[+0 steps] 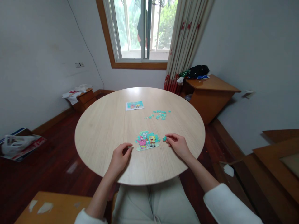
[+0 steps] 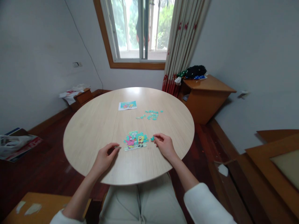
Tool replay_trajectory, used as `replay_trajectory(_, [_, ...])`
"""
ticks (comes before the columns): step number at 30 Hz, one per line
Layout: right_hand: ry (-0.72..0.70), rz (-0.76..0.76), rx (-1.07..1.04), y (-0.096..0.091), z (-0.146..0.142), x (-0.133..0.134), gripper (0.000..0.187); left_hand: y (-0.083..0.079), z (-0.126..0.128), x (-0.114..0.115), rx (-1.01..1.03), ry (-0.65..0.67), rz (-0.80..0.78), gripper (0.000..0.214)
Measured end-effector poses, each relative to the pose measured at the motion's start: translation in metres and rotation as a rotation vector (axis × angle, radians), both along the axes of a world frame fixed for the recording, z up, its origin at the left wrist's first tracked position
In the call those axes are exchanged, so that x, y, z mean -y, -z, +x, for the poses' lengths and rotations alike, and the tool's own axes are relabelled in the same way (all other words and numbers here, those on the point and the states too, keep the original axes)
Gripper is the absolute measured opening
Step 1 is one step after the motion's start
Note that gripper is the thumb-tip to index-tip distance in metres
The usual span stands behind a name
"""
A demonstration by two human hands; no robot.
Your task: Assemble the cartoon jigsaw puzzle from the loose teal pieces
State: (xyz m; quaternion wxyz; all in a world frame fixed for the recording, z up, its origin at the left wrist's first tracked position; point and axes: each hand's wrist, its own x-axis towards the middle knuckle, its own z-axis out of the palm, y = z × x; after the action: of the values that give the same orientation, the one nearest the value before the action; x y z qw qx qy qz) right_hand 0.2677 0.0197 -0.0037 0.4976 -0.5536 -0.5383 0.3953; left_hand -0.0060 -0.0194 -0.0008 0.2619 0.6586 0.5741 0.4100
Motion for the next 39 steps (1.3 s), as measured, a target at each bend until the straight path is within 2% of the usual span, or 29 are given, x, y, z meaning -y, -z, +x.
replay_trajectory(7, [-0.014,0.097,0.176,-0.001,0.002,-0.012,0.023,-0.001,0.000,0.000,-0.008,0.007,0.000,0.020])
replay_trajectory(17, [-0.086,0.126,0.261,0.001,-0.001,-0.020,0.023,-0.001,-0.001,0.001,-0.004,0.018,0.009,0.019])
replay_trajectory(26, [-0.171,0.242,0.446,0.001,-0.002,-0.020,0.022,-0.001,0.001,0.002,0.005,0.013,-0.002,0.021])
replay_trajectory(39, [-0.219,0.165,0.473,0.006,-0.001,-0.027,0.024,-0.005,0.000,0.002,0.040,0.018,-0.030,0.021])
